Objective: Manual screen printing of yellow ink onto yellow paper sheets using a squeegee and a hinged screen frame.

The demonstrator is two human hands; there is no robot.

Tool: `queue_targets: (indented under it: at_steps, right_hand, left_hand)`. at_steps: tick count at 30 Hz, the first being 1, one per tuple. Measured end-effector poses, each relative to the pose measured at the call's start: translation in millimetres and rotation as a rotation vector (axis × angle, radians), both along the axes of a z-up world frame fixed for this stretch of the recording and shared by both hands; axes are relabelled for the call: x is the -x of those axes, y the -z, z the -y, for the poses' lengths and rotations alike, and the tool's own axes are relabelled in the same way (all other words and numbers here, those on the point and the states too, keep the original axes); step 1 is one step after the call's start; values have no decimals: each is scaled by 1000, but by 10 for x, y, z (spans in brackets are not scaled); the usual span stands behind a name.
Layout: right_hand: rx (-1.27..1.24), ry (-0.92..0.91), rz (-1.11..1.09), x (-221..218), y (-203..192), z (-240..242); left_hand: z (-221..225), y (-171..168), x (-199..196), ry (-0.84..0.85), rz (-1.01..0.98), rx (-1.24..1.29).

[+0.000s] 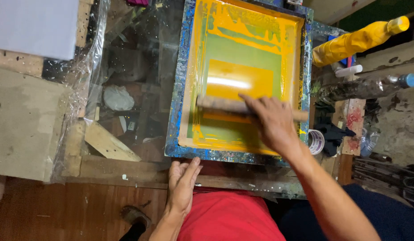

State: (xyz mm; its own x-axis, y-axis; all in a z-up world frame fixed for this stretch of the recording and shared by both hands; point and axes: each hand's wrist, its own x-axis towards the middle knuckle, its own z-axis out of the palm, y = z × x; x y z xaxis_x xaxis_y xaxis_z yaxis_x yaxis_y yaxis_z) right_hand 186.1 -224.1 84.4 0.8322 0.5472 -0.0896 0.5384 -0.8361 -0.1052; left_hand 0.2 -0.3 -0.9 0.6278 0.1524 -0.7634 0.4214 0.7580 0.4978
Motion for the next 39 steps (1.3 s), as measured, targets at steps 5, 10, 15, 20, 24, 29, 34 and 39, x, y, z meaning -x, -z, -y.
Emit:
queue_targets:
  at_steps: [5, 10, 15, 20, 24, 29, 34, 39]
  right_hand:
    - [-2, 45, -9, 444, 57, -43]
    - [-66, 51, 52, 442, 41, -11]
    - [38, 26, 34, 615, 298, -33]
    - [51, 14, 264, 679, 481, -58]
    - [9, 22, 303, 630, 571, -59]
    - [30, 33, 268, 322, 581, -59]
    - [37, 11, 261, -189, 623, -30]
    - [67, -12, 324, -849, 665, 2]
  left_hand:
    - [51, 216, 10, -44, 5, 15]
    - [75, 314, 4, -60, 25, -16]
    - [55, 292, -45, -56, -44, -52]
    - [13, 296, -76, -42, -86, -62]
    - [5, 236, -104, -74, -119, -42]
    - [8, 172, -101, -75, -145, -57]
    - [0, 149, -146, -95, -157, -46]
    - [-2, 78, -145, -94, -204, -28]
